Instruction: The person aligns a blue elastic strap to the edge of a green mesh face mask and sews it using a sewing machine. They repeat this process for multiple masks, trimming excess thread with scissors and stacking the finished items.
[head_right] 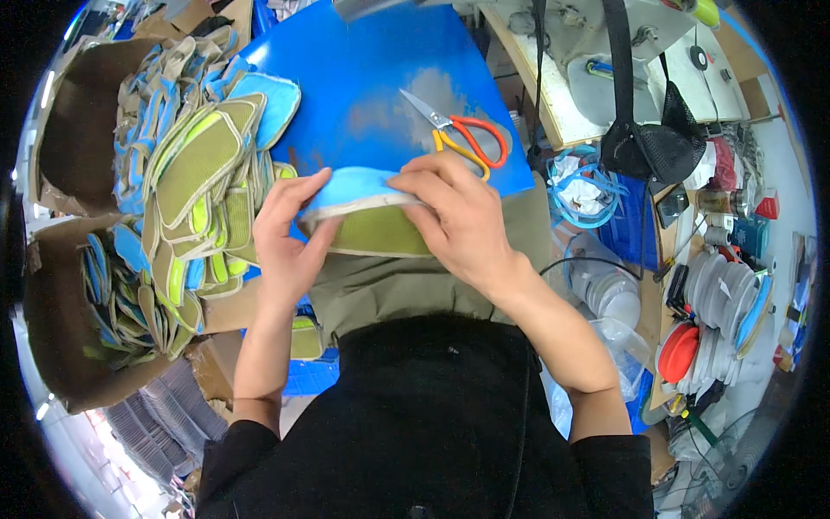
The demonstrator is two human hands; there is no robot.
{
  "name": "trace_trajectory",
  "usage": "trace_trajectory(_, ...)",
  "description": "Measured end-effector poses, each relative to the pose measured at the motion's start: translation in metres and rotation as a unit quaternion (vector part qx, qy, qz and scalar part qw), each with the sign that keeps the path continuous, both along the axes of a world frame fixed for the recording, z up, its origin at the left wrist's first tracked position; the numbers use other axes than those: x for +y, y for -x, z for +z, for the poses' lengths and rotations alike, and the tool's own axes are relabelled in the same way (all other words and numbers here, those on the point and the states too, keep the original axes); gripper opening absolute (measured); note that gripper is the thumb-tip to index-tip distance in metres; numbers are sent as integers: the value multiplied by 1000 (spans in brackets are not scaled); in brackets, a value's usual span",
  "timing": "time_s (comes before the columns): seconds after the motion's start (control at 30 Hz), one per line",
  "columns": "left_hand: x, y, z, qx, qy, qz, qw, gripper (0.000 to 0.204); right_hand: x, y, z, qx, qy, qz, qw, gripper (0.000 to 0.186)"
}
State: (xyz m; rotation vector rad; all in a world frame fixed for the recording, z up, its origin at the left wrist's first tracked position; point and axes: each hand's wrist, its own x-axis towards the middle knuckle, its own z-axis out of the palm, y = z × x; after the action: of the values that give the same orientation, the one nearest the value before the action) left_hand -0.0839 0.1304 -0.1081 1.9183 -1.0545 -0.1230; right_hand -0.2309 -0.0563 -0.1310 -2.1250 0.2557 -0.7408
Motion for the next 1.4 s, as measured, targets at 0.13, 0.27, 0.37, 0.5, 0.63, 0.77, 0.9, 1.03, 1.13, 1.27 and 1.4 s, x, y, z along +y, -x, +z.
trace_trajectory(0.13, 8, 17, -12, 135, -29, 0, 990, 23, 1, 12, 2, 105, -105, 78, 986, 10)
trace_trajectory(0.27, 45, 57, -34, 699, 105, -49, 706, 25, -1, 33, 5, 166, -190, 132, 959, 14)
trace_trajectory(0.37, 56, 80, -29, 818, 152, -68, 550, 36, -6, 41, -7, 164, -197, 140, 956, 15)
trace_trajectory(0.5, 66, 85, -43, 843, 188, -103, 492, 43, -9, 43, -26, 145, -232, 111, 955, 24)
trace_trajectory(0.63, 83, 50, -57, 780, 132, -214, 573, 56, -29, 51, -39, 152, -348, 19, 925, 35)
trace_trajectory(0.77, 77, 43, -44, 716, 105, -174, 668, 60, -23, 53, -30, 81, -379, 208, 898, 37)
trace_trajectory(0.9, 76, 40, -65, 773, 147, -162, 595, 59, -9, 49, -30, 119, -142, 159, 970, 47)
trace_trajectory(1.03, 70, 39, -66, 758, 111, -189, 614, 61, -7, 57, -42, 112, -237, 140, 955, 20)
trace_trajectory(1.13, 71, 32, -64, 680, 84, -296, 666, 59, -21, 60, -41, 207, -236, 212, 926, 17)
trace_trajectory(1.27, 54, 22, -42, 593, -46, -280, 754, 49, -5, 49, -19, 172, -311, 147, 923, 19)
trace_trajectory(1.4, 57, 30, -50, 685, -31, -242, 687, 48, -12, 54, -23, 149, -301, 168, 927, 24)
